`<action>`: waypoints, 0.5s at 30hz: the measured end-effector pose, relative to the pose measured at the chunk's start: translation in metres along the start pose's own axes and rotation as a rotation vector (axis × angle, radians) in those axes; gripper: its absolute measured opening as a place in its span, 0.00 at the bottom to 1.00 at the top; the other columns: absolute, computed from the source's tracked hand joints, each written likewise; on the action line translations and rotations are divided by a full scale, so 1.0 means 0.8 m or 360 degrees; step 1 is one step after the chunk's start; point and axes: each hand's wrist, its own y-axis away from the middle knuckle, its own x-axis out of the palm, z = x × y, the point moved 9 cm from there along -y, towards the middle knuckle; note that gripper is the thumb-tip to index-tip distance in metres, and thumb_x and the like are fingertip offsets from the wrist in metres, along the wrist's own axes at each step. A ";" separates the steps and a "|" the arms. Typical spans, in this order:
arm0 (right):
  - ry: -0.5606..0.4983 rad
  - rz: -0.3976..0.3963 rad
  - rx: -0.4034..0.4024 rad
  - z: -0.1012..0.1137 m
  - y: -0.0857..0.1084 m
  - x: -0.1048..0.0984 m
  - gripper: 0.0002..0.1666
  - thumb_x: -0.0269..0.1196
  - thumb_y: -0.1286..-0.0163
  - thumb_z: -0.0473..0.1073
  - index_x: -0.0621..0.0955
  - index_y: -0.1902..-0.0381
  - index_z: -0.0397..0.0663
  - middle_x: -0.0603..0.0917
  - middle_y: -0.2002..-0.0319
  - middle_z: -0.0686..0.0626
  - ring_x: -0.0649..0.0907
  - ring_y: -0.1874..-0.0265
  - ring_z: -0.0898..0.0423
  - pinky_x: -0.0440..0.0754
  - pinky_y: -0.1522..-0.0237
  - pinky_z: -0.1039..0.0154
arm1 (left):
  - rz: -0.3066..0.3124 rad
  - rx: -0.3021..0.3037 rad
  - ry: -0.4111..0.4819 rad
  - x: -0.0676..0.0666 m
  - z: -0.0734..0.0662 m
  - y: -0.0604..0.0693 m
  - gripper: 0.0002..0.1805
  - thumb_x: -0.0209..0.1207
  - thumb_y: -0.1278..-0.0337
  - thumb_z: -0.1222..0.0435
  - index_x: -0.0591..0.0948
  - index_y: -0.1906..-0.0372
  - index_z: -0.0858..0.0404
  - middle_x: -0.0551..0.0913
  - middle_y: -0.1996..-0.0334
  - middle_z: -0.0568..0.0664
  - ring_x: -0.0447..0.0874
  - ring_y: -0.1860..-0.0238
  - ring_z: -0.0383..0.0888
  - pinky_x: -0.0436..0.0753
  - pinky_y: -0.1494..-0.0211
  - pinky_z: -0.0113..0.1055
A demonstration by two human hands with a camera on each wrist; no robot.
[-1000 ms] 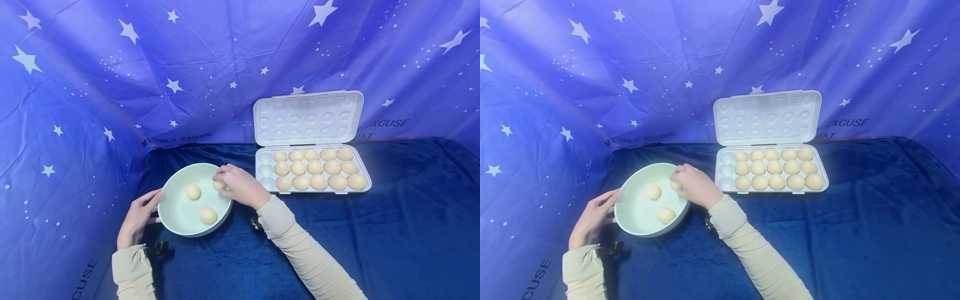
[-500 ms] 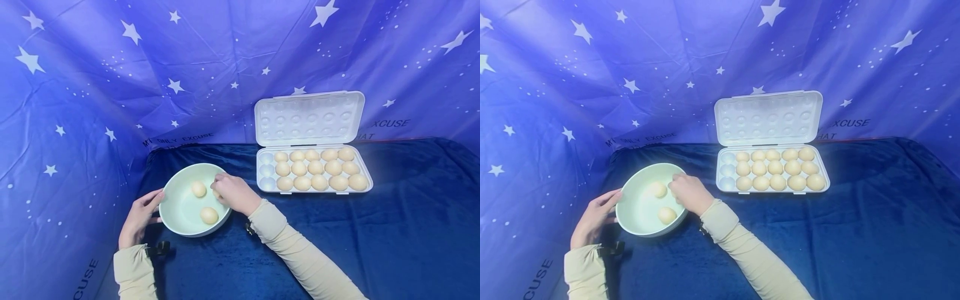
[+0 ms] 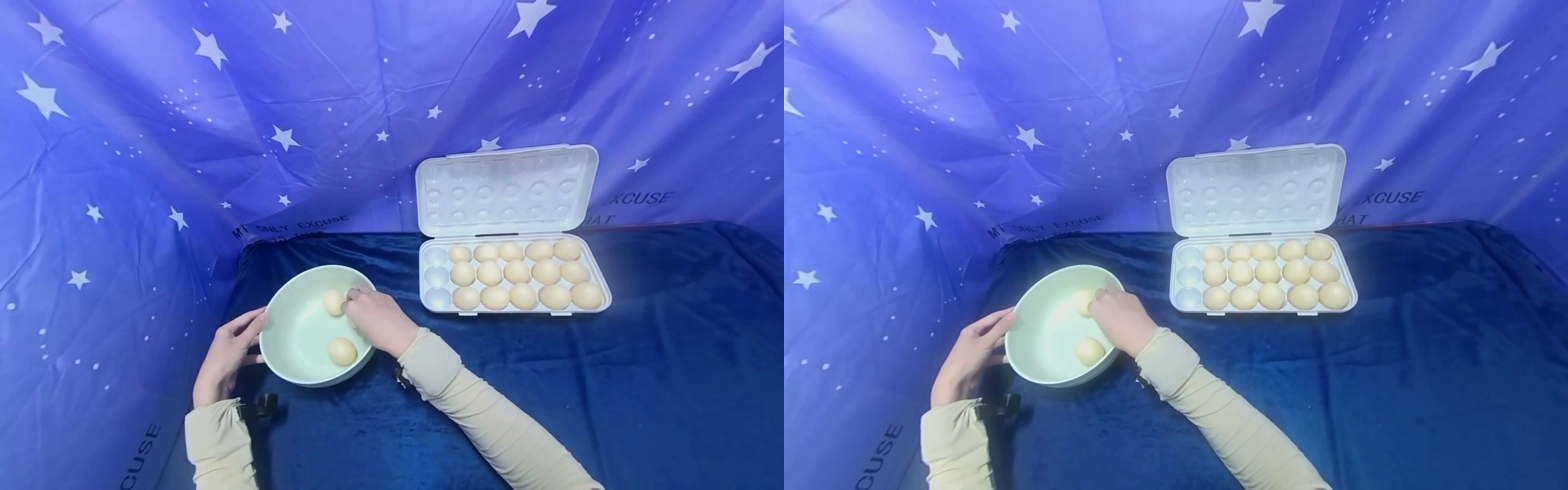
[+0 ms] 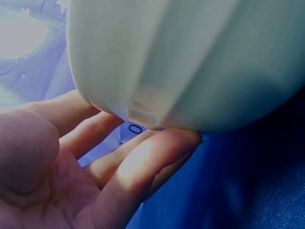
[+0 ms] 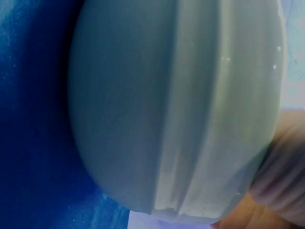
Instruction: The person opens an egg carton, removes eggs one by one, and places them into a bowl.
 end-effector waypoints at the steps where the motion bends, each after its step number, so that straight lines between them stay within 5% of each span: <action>1: -0.0001 0.0000 0.0005 0.000 0.000 0.000 0.12 0.70 0.38 0.38 0.88 0.55 0.50 0.84 0.55 0.49 0.80 0.56 0.53 0.85 0.58 0.61 | 0.0004 -0.0001 0.0001 0.000 0.000 0.000 0.34 0.56 0.30 0.50 0.67 0.28 0.67 0.83 0.53 0.38 0.85 0.61 0.31 0.88 0.63 0.37; 15: -0.0124 -0.0107 -0.0032 0.001 0.009 -0.013 0.12 0.67 0.35 0.35 0.86 0.54 0.47 0.82 0.54 0.49 0.79 0.53 0.54 0.84 0.58 0.61 | 0.0016 -0.0010 -0.0033 0.001 -0.002 0.001 0.34 0.56 0.29 0.50 0.68 0.28 0.65 0.81 0.48 0.43 0.85 0.60 0.31 0.88 0.62 0.37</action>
